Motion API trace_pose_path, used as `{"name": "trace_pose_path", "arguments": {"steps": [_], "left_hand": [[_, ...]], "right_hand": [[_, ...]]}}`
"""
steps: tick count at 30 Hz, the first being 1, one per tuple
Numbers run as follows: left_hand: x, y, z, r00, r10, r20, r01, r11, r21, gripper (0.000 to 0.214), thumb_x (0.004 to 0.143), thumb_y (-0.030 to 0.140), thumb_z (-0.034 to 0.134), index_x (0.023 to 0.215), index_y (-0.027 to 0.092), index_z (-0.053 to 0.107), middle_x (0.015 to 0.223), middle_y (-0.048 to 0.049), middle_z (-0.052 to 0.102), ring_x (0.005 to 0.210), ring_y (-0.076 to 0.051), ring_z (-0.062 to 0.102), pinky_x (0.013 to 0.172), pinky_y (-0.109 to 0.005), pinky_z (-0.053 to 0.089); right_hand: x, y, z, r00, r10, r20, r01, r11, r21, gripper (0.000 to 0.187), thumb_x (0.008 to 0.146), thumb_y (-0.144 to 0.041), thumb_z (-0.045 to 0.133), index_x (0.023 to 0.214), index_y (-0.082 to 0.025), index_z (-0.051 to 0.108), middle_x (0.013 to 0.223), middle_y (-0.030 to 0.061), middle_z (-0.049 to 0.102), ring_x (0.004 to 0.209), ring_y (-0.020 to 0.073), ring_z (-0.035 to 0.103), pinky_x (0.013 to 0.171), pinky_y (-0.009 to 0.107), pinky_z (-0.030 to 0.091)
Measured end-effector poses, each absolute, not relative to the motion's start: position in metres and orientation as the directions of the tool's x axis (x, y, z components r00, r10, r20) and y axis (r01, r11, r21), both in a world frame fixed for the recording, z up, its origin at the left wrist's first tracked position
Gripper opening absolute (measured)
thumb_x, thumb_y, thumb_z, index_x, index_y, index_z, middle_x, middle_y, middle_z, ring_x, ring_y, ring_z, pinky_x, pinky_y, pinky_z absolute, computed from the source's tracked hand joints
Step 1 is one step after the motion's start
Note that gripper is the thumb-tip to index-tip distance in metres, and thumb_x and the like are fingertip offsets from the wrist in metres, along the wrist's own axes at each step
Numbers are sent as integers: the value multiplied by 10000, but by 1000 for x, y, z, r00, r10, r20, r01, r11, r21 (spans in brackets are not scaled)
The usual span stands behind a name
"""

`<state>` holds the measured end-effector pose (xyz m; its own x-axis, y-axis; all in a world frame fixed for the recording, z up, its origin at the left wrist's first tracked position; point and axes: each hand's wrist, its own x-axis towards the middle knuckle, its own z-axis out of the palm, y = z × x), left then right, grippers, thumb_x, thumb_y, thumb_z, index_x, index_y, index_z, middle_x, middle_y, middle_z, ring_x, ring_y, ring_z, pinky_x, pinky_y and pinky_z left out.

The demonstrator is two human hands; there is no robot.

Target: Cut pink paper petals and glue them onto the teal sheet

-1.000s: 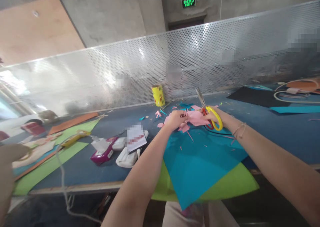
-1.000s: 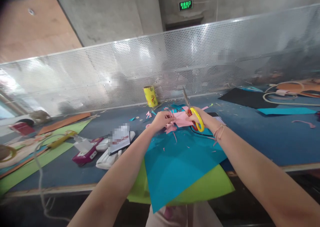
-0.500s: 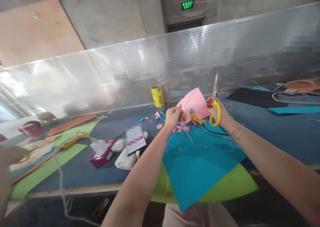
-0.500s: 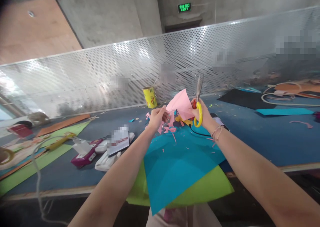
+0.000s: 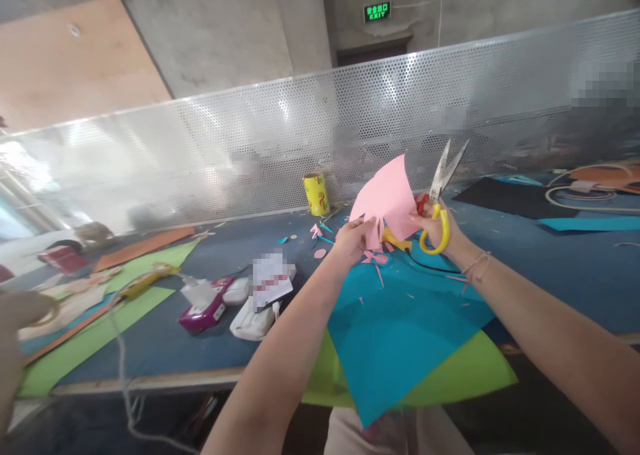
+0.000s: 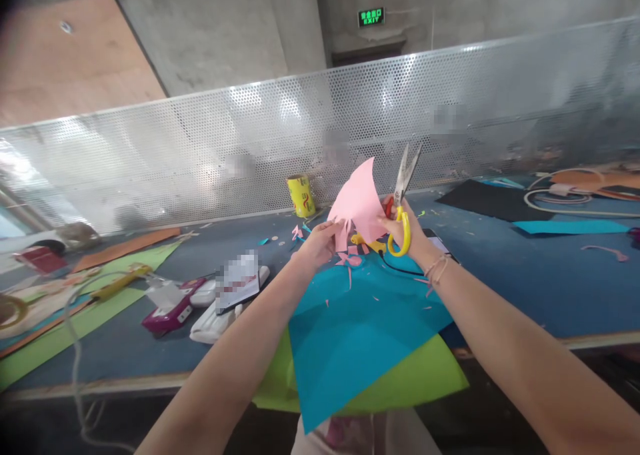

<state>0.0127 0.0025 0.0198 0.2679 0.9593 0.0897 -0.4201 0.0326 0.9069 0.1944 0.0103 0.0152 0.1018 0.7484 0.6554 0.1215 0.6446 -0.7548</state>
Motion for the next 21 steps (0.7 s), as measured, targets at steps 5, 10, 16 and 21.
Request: {"name": "trace_pose_path", "arguments": {"steps": [5,10,16,21], "left_hand": [[12,10,18,94,978,188,-501,-117,857,189,607,193,692,740,138,569,652,-8,634,549,-97,575,593,-238,488],[8,22,14,-134,923,360,-327,-384,863,180,627,204,643,785,157,569,746,-6,653,673,-110,601,646,-225,464],[2,27,14,-183,857,481,-106,-504,857,178,686,168,555,864,178,571,863,-27,664,827,-138,609,704,-216,442],[-1,26,15,-179,884,431,-81,-450,889,112,724,230,540,823,178,554,817,-16,643,818,-137,596,660,-203,427]], "right_hand": [[193,-1,25,291,605,741,305,676,-671,331,592,-237,619,803,-251,365,700,-28,465,624,157,514,624,331,454],[190,-26,34,-36,759,651,251,637,-729,201,741,-388,536,796,-233,421,623,-26,436,503,125,441,504,284,406],[173,-52,33,-454,872,186,330,358,-873,368,769,-558,472,678,-201,457,496,-40,447,373,74,370,366,216,314],[166,-52,32,-456,887,68,375,261,-889,432,783,-581,428,596,-192,433,432,-38,435,329,61,354,344,204,301]]}}
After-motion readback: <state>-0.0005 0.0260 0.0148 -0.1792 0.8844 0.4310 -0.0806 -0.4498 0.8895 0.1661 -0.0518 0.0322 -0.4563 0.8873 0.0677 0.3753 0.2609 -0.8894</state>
